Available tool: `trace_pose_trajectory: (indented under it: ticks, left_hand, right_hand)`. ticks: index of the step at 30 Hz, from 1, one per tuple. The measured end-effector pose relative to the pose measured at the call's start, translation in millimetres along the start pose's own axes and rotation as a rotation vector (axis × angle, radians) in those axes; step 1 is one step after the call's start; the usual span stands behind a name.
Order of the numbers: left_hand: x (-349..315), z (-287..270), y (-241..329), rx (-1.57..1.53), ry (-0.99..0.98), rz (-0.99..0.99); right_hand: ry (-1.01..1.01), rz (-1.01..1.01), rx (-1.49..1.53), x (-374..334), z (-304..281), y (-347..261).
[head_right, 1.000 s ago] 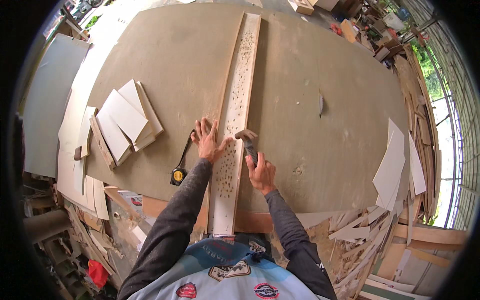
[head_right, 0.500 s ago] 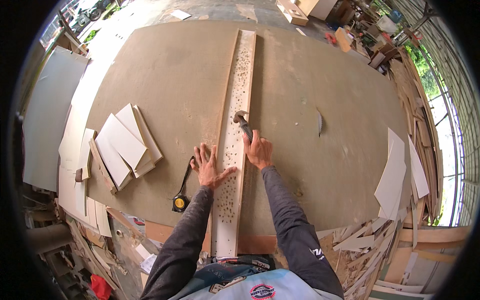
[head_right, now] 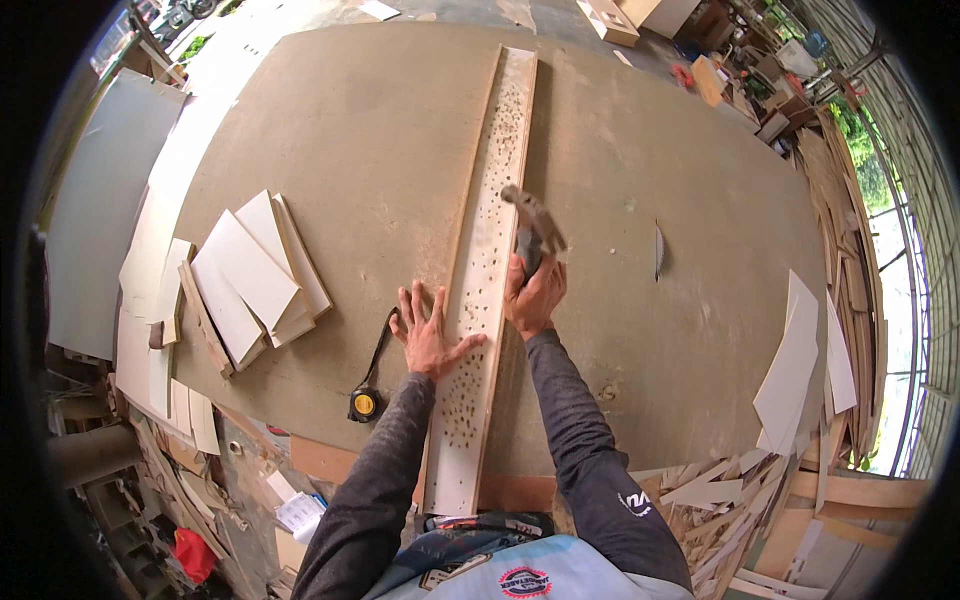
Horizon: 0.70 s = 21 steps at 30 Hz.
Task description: The person measures a white panel with a tape measure, marks it with a pencil, and uses a hammer to nail a wooden board onto a large wooden sheet.
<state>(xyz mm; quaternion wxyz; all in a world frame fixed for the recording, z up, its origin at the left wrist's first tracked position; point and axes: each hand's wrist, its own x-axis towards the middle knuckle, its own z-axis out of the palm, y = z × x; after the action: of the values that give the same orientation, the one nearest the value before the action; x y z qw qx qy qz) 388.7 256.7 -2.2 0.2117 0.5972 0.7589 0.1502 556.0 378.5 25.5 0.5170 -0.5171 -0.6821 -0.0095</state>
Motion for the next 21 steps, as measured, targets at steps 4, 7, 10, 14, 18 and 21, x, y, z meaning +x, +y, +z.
trace_pose_trajectory:
  ticks: [4,7,10,14,18,21]
  left_hand:
    - [1.1,-1.7,4.7,-0.015,-0.029,-0.005]
    - [1.0,-0.2,2.6,-0.009,0.004,-0.002]
    - [-1.1,2.0,1.0,-0.001,0.014,0.000]
    - [0.1,7.4,3.0,-0.001,0.029,0.025]
    - [-1.4,1.5,1.3,-0.010,0.013,-0.004]
    - [-0.3,0.7,3.3,-0.009,0.013,-0.004]
  right_hand:
    - [-0.585,-0.194,-0.360,5.2,8.3,16.1]
    - [-0.446,-0.086,-0.275,26.3,6.1,1.0]
    - [-0.174,-0.090,-0.140,22.2,7.1,-3.6]
    - [-0.664,-0.040,-0.402,-8.1,11.8,31.9]
    - [-0.434,0.028,-0.227,32.4,-1.0,-8.4]
    - [-0.305,-0.022,-0.222,14.8,6.4,-2.4]
